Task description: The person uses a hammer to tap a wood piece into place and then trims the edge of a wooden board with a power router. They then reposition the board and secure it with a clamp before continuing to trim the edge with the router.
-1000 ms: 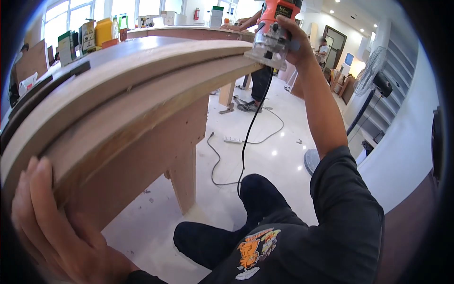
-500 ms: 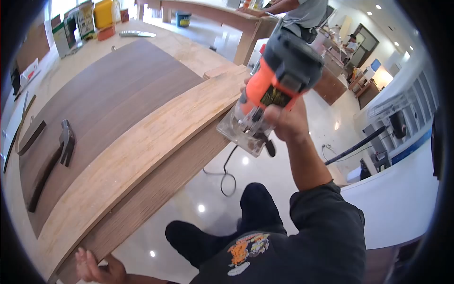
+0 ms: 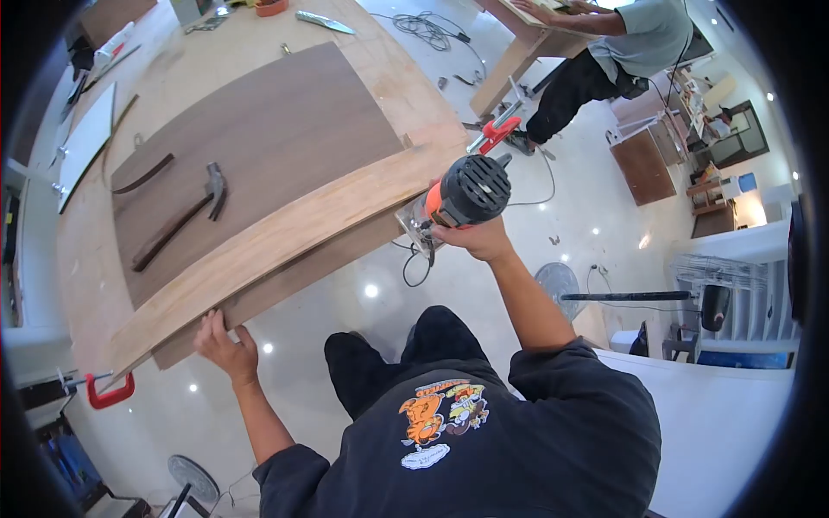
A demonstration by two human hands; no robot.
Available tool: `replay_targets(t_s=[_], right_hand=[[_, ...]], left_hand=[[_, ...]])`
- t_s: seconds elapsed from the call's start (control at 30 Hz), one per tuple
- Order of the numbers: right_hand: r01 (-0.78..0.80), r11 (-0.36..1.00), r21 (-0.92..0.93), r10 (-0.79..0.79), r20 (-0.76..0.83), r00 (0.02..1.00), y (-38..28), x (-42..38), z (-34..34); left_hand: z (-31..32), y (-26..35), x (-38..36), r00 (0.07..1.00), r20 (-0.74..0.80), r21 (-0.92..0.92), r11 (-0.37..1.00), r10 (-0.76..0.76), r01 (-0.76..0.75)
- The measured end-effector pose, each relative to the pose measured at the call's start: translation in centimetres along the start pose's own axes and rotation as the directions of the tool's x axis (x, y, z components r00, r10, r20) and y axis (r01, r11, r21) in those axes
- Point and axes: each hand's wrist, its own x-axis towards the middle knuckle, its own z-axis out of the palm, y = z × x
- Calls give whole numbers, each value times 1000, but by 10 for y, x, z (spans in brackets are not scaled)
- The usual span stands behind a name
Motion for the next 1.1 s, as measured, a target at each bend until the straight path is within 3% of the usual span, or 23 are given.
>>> replay_targets(t_s=[0.1, 0.2, 0.23, 0.33, 0.47, 0.5, 0.6, 0.67, 0.73, 0.83, 1.1], right_hand=[[-29, 971, 237, 58, -115, 992, -15, -8, 4], [-71, 888, 454, 196, -236, 952, -50, -25, 0], [-50, 872, 486, 205, -271, 941, -61, -31, -3], [-44, 864, 502, 242, -337, 910, -89, -57, -10], [-90, 870, 485, 295, -366, 883, -144, -88, -8], [-105, 875, 472, 298, -355, 886, -152, -96, -9], [52, 910, 412, 131, -403, 906, -159, -111, -12], [-14, 885, 465, 207, -366, 907, -165, -120, -22], [-73, 885, 461, 241, -316, 918, -162, -124, -37], [104, 844, 526, 140, -404, 904, -159, -116, -50], [149, 856, 495, 45, -359, 932, -132, -98, -122]], left_hand=[[-44, 21, 21, 972, 232, -65, 996, -44, 60], [-88, 64, 34, 967, 249, -128, 988, -55, 89], [-101, 85, 42, 960, 278, -258, 963, -10, 84], [-140, 177, 77, 900, 400, -671, 724, 171, 160], [-169, 271, 134, 874, 229, -900, 435, 429, 22], [-167, 277, 144, 849, 218, -915, 402, 481, 7], [-163, 296, 164, 763, 180, -951, 307, 621, -26], [-167, 303, 169, 699, 184, -964, 264, 691, -7], [-171, 315, 172, 685, 178, -971, 237, 706, 9], [-167, 332, 180, 664, 188, -977, 205, 724, 54], [-158, 383, 209, 616, 203, -979, 141, 761, 149]])
